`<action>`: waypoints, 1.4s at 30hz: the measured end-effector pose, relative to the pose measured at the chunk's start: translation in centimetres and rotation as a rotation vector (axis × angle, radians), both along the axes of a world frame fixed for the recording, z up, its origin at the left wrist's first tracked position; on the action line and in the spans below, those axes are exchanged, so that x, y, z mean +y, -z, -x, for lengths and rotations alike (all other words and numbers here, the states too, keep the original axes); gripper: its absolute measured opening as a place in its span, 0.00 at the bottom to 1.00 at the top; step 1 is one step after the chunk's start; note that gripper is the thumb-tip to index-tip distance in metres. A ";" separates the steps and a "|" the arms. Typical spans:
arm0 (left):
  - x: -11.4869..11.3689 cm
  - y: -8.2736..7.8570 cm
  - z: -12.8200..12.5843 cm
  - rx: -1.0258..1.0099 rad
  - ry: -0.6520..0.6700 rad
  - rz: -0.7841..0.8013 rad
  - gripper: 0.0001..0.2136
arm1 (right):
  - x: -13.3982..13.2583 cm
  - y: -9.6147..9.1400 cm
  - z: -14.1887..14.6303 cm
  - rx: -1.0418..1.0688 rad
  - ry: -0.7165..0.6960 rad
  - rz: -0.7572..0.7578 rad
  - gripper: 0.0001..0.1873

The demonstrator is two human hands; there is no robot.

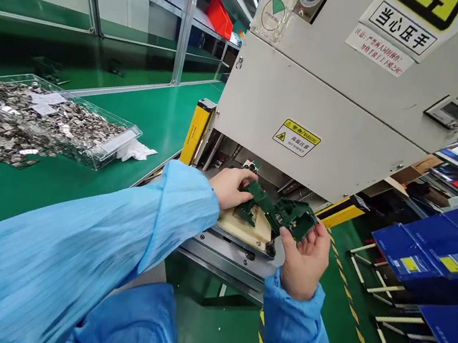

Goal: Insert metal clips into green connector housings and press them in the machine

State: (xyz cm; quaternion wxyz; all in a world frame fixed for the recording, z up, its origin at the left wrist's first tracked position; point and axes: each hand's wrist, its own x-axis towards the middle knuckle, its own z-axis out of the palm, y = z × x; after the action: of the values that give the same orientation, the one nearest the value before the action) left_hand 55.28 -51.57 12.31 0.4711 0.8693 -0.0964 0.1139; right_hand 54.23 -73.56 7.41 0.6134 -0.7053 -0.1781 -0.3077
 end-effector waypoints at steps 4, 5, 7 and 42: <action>3.1 -0.4 1.6 -0.023 -0.001 0.064 0.15 | 1.6 -1.5 -1.5 0.032 -0.050 0.136 0.34; 4.2 -0.6 2.4 -0.036 -0.009 0.095 0.13 | 2.0 -1.7 -1.7 0.040 -0.054 0.193 0.33; 6.6 -0.8 4.4 -0.043 -0.014 0.165 0.13 | 2.6 -2.0 -2.0 0.050 -0.068 0.328 0.33; 15.3 9.1 10.4 0.492 0.188 0.463 0.15 | -7.6 12.7 4.0 0.427 0.527 -0.333 0.16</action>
State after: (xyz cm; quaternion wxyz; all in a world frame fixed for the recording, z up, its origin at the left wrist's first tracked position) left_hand 44.86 -36.24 3.19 0.6732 0.7282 -0.0313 -0.1244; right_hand 50.24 -81.16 -5.29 0.6427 -0.6657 0.1940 -0.3259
